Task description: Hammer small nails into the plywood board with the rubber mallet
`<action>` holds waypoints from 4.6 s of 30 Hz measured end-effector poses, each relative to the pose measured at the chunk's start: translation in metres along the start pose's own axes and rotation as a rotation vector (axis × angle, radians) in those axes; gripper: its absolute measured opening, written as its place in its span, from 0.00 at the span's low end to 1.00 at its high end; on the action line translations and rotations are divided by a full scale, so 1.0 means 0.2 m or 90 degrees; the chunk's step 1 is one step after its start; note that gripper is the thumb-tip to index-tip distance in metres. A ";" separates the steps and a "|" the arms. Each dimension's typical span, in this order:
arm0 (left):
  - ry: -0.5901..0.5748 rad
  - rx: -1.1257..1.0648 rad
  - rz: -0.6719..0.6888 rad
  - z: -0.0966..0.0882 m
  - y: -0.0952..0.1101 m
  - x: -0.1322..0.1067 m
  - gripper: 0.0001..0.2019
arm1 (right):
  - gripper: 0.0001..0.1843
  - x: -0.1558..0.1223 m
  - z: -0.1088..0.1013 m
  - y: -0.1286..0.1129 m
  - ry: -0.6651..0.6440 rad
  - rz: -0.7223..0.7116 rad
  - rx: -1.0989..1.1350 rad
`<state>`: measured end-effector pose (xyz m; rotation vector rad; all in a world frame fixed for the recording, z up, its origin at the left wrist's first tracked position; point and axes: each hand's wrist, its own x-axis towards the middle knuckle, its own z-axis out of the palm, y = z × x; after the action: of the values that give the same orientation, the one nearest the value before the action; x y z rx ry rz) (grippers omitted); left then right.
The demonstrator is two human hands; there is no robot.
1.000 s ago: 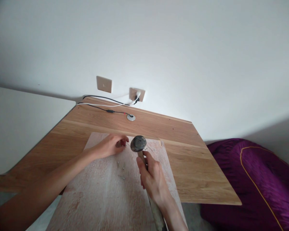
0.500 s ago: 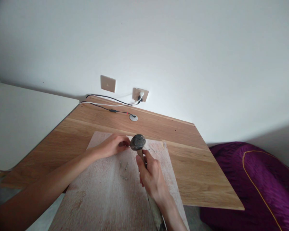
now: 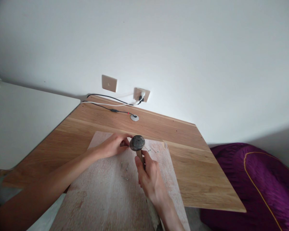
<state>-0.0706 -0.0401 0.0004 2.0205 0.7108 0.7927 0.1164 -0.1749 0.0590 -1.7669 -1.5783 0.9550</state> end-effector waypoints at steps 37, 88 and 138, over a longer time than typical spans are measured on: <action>0.004 0.050 0.009 -0.01 -0.01 0.00 0.25 | 0.23 0.00 0.04 -0.01 0.013 -0.045 -0.042; -0.009 0.003 0.015 0.00 -0.01 0.00 0.26 | 0.28 -0.04 0.04 -0.03 0.018 0.020 0.009; 0.022 0.121 -0.042 0.00 -0.01 0.01 0.24 | 0.31 -0.25 0.07 0.30 0.074 0.110 0.129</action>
<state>-0.0701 -0.0383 -0.0013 2.1443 0.8980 0.7472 0.1365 -0.2328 0.0087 -1.8012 -1.2273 1.0327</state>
